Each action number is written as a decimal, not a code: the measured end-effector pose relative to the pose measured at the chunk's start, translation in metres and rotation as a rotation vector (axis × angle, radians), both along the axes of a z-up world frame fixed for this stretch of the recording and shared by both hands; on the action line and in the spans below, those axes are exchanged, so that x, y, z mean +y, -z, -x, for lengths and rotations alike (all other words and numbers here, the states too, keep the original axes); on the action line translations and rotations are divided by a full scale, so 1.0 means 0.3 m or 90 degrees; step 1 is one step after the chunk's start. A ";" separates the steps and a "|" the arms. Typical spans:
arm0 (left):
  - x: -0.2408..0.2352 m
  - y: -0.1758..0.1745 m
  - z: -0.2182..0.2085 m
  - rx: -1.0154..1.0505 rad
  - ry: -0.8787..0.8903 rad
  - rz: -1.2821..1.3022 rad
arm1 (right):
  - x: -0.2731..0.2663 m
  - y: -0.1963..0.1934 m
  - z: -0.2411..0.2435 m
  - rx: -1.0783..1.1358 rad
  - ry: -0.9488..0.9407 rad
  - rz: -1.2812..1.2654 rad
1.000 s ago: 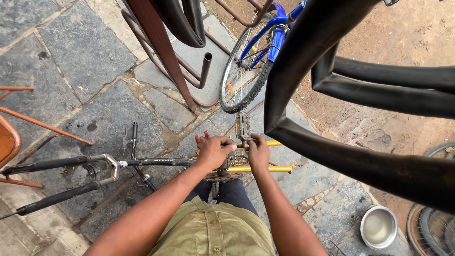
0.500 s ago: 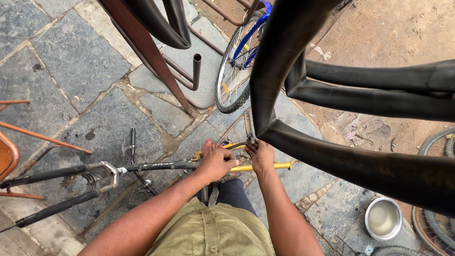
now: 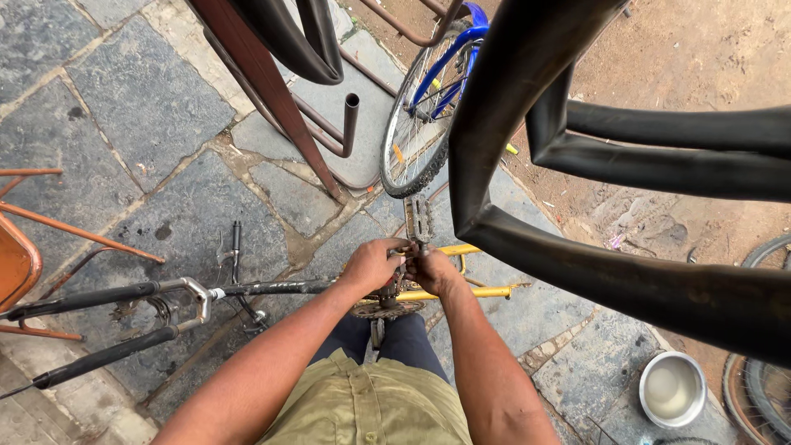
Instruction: The person wipes the frame and chain of a yellow bicycle using a red cloth. They clean the frame tubes, chain, and crankset area while the bicycle is upside down on a tiled floor.
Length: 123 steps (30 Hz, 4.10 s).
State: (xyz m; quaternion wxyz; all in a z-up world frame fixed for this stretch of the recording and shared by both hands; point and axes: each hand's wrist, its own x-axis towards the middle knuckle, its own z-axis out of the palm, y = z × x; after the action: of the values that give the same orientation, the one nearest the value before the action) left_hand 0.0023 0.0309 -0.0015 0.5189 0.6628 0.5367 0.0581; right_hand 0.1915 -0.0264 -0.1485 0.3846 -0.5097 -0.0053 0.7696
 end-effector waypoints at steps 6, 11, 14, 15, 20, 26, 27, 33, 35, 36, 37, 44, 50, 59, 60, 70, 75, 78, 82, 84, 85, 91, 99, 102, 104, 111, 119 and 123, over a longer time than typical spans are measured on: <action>0.009 -0.002 0.006 -0.039 0.005 -0.031 | 0.043 -0.033 -0.010 -0.049 -0.083 0.003; -0.024 -0.002 0.042 -0.024 0.069 -0.061 | -0.020 -0.222 0.041 -0.437 -0.017 -0.097; -0.044 -0.025 0.042 -0.219 -0.027 0.154 | -0.083 -0.395 0.084 -0.853 -0.034 -0.281; -0.050 -0.038 0.030 -0.196 -0.005 0.015 | -0.104 -0.446 0.099 -0.869 -0.012 -0.343; -0.086 -0.142 -0.090 -0.193 0.049 -0.084 | -0.116 -0.534 0.085 -1.017 -0.033 -0.423; -0.089 -0.153 -0.091 0.083 0.075 -0.116 | -0.058 -0.304 -0.051 -0.257 0.288 -0.078; -0.086 -0.127 -0.070 0.044 0.013 -0.050 | -0.061 -0.256 -0.049 -0.188 0.285 -0.041; 0.004 0.045 0.017 -0.111 -0.043 -0.111 | -0.022 -0.055 0.041 -0.074 0.128 0.013; 0.013 0.052 0.000 -0.121 -0.008 -0.109 | -0.002 -0.040 0.036 -0.089 0.078 0.045; 0.017 0.044 -0.008 -0.064 0.011 -0.030 | 0.012 -0.038 0.032 -0.103 0.050 0.055; 0.018 0.032 -0.017 -0.007 0.031 0.049 | 0.025 -0.039 0.029 -0.118 0.023 0.064; 0.012 -0.036 -0.003 -0.012 0.050 -0.117 | 0.025 -0.137 0.030 -0.240 0.025 0.034; -0.019 0.000 0.226 -0.283 -0.128 0.306 | -0.128 -0.249 -0.058 -0.253 0.051 0.011; 0.266 -0.054 0.894 -0.079 -0.794 -0.269 | -0.173 -0.227 -0.234 -0.457 0.045 -0.017; 0.285 -0.063 0.931 -0.167 -0.843 -0.293 | -0.156 -0.227 -0.239 -0.467 0.047 -0.006; 0.092 -0.017 0.849 0.352 -0.325 -0.085 | -0.085 -0.239 -0.192 -0.428 0.013 -0.087; 0.021 0.038 0.747 0.246 -0.320 -0.155 | -0.074 -0.326 -0.135 -0.622 -0.010 -0.162; 0.002 0.042 0.687 0.189 -0.301 -0.110 | -0.079 -0.412 -0.047 -0.923 -0.119 -0.173; -0.031 0.031 0.583 0.190 -0.196 -0.064 | -0.052 -0.476 0.065 -1.193 -0.200 -0.202; -0.055 0.024 0.536 0.177 -0.157 -0.049 | -0.032 -0.480 0.099 -1.261 -0.147 -0.253; -0.069 0.020 0.519 0.167 -0.150 -0.037 | -0.021 -0.477 0.111 -1.291 -0.118 -0.282; -0.151 0.013 0.475 0.125 -0.110 -0.066 | -0.015 -0.446 0.106 -1.361 -0.142 -0.246; -0.178 0.004 0.491 0.206 -0.101 -0.030 | -0.006 -0.447 0.070 -1.372 -0.107 -0.415; -0.160 -0.021 0.453 0.195 -0.150 -0.025 | -0.025 -0.378 0.049 -1.330 -0.092 -0.394; -0.117 -0.044 0.417 0.178 -0.195 -0.019 | -0.021 -0.292 0.010 -1.269 -0.045 -0.306; -0.018 -0.048 0.333 0.155 -0.163 -0.068 | -0.119 0.015 -0.456 -1.019 0.163 0.376; 0.021 0.057 0.206 0.094 -0.156 -0.057 | -0.220 -0.058 -0.438 -0.660 0.090 0.019; 0.016 0.092 0.043 0.094 -0.050 -0.015 | -0.110 -0.121 -0.173 -0.492 0.031 -0.163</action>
State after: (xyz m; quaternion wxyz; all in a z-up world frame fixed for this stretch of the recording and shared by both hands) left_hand -0.0107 0.0356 -0.0291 0.4676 0.6497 0.5982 0.0358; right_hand 0.2434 -0.0593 -0.1121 0.4325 -0.7097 -0.2330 0.5050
